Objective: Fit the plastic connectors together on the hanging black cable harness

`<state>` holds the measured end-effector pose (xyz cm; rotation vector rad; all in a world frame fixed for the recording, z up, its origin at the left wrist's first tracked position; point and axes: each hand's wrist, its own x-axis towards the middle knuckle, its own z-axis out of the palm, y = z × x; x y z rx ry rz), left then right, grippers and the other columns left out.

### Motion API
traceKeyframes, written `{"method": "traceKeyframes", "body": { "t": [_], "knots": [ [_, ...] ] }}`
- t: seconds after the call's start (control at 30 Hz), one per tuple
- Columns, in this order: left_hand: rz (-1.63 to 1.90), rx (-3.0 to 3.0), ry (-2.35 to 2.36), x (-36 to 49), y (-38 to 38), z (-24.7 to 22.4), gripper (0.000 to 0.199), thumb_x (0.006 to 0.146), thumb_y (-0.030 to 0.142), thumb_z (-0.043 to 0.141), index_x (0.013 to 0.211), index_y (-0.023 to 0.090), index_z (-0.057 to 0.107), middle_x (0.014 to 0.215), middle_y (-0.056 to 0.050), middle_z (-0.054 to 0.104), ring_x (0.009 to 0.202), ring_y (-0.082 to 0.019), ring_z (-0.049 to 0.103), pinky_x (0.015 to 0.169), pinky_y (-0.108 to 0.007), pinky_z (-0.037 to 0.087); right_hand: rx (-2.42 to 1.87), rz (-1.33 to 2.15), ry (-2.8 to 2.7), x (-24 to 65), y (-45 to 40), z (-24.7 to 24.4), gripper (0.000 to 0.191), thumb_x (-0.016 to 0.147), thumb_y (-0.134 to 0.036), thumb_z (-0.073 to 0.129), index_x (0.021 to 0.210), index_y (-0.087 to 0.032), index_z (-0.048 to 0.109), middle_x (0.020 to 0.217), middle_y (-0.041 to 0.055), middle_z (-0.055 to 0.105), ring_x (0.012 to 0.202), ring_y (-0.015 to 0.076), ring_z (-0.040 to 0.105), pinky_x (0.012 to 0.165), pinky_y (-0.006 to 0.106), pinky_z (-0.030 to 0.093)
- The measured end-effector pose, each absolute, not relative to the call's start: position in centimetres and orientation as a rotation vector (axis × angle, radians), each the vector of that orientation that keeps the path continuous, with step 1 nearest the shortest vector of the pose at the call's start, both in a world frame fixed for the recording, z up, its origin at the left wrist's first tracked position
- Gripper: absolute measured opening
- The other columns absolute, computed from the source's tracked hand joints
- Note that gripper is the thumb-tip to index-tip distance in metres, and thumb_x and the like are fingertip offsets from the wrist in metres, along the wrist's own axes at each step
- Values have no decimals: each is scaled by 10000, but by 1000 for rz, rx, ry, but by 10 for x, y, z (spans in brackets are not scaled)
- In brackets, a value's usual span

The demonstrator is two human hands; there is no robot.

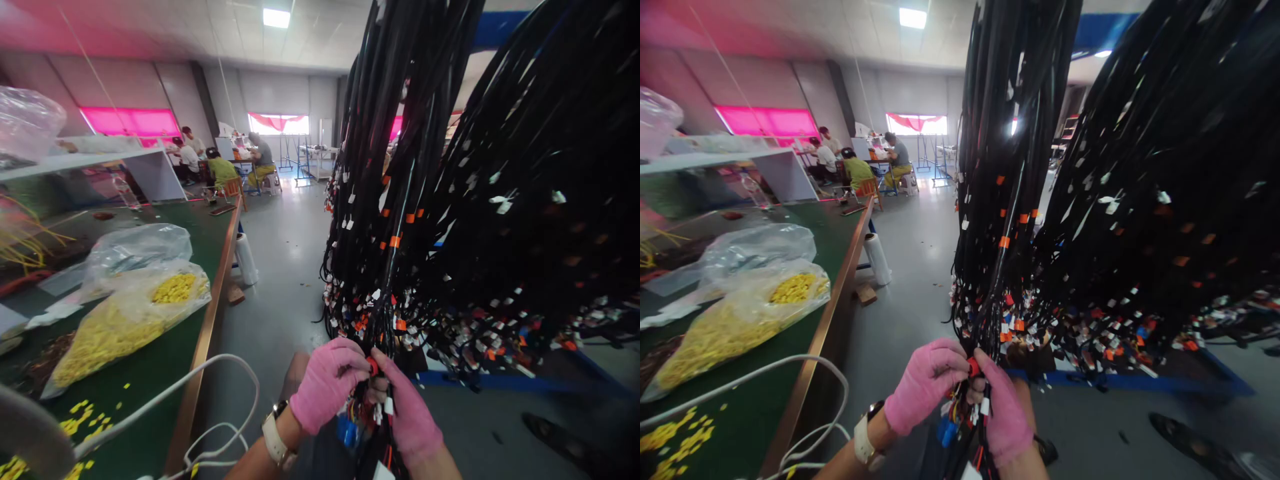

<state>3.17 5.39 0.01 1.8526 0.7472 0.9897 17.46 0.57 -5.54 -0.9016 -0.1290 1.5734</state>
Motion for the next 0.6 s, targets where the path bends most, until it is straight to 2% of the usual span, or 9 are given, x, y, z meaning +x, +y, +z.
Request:
{"method": "traceKeyframes", "body": {
  "t": [0.23, 0.37, 0.5, 0.6],
  "knots": [
    [941, 1816, 764, 32, 54, 4, 130, 693, 40, 655, 656, 156, 699, 757, -27, 648, 757, -130, 592, 727, -219, 459, -920, 1556, -109, 171, 5, -59, 289, 598, -250, 810, 846, -248, 662, 447, -78, 482, 381, 81, 457, 349, 189, 376],
    [850, 1614, 865, 33, 55, 5, 100, 656, 56, 653, 611, 144, 649, 679, -6, 617, 689, -122, 562, 660, -219, 441, -960, 1515, -159, 165, 4, -50, 308, 576, -281, 825, 829, -228, 657, 448, -88, 458, 380, 62, 430, 356, 174, 367],
    [737, 1381, 849, 35, 58, 4, 93, 625, 82, 651, 701, 127, 624, 668, 12, 586, 632, -101, 523, 610, -209, 426, -971, 1544, -145, 160, 3, -31, 301, 588, -365, 823, 730, -190, 623, 416, -114, 372, 349, 24, 350, 337, 138, 290],
    [689, 1328, 750, 37, 59, 5, 92, 642, 113, 647, 732, 111, 627, 697, 4, 583, 638, -92, 514, 606, -201, 420, -999, 1528, -150, 159, 0, -22, 352, 565, -394, 828, 752, -180, 620, 411, -122, 355, 346, 26, 332, 337, 145, 276]
  ]
}}
